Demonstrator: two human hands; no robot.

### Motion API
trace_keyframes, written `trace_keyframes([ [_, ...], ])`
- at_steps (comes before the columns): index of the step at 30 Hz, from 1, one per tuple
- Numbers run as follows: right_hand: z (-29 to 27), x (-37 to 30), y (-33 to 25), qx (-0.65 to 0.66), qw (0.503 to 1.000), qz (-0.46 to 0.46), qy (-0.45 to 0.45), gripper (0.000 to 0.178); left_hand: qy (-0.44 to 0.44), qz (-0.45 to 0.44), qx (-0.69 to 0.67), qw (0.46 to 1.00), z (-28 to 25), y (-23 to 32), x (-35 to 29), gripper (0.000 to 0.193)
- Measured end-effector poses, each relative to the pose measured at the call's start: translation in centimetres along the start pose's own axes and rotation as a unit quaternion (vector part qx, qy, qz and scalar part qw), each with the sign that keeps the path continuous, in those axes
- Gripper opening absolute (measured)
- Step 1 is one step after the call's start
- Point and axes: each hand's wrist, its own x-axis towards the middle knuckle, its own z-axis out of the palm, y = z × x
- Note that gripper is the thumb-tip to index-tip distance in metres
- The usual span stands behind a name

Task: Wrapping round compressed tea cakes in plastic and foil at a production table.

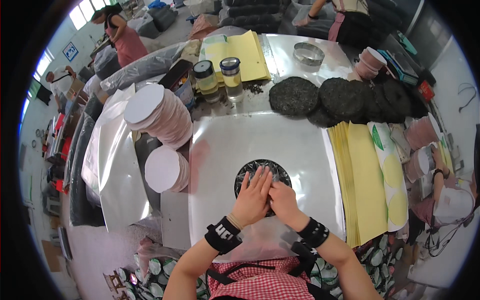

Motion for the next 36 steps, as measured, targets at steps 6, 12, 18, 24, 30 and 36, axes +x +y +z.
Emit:
trace_keyframes([
  [6, -1.4, 1.5, 2.0, -0.077, 0.995, -0.059, -0.016, 0.002, -0.062, -0.023, 0.056, 0.996, 0.3, 0.0, 0.8, 0.086],
  [12, -14.9, 0.6, 19.3, -0.243, 0.946, 0.121, 0.174, 0.016, -0.076, -0.023, 0.068, 0.995, -0.3, -0.2, 0.4, 0.086],
  [18, -23.5, -5.2, 37.3, -0.529, 0.814, 0.113, 0.212, 0.013, -0.07, -0.003, 0.074, 0.995, 0.4, 0.2, 1.6, 0.085],
  [24, -17.2, -1.8, 23.7, -0.288, 0.913, 0.214, 0.194, 0.011, -0.065, -0.012, 0.071, 0.995, -0.5, -0.1, 0.5, 0.081],
  [30, -3.2, -4.7, 0.4, 0.002, 0.988, -0.099, 0.121, 0.016, -0.036, -0.013, 0.094, 0.995, 0.4, 0.1, 0.6, 0.056],
  [36, -5.1, -2.6, -4.4, -0.034, 0.995, 0.027, -0.086, 0.029, -0.035, -0.042, -0.266, 0.962, 6.4, -2.6, -1.3, 0.048],
])
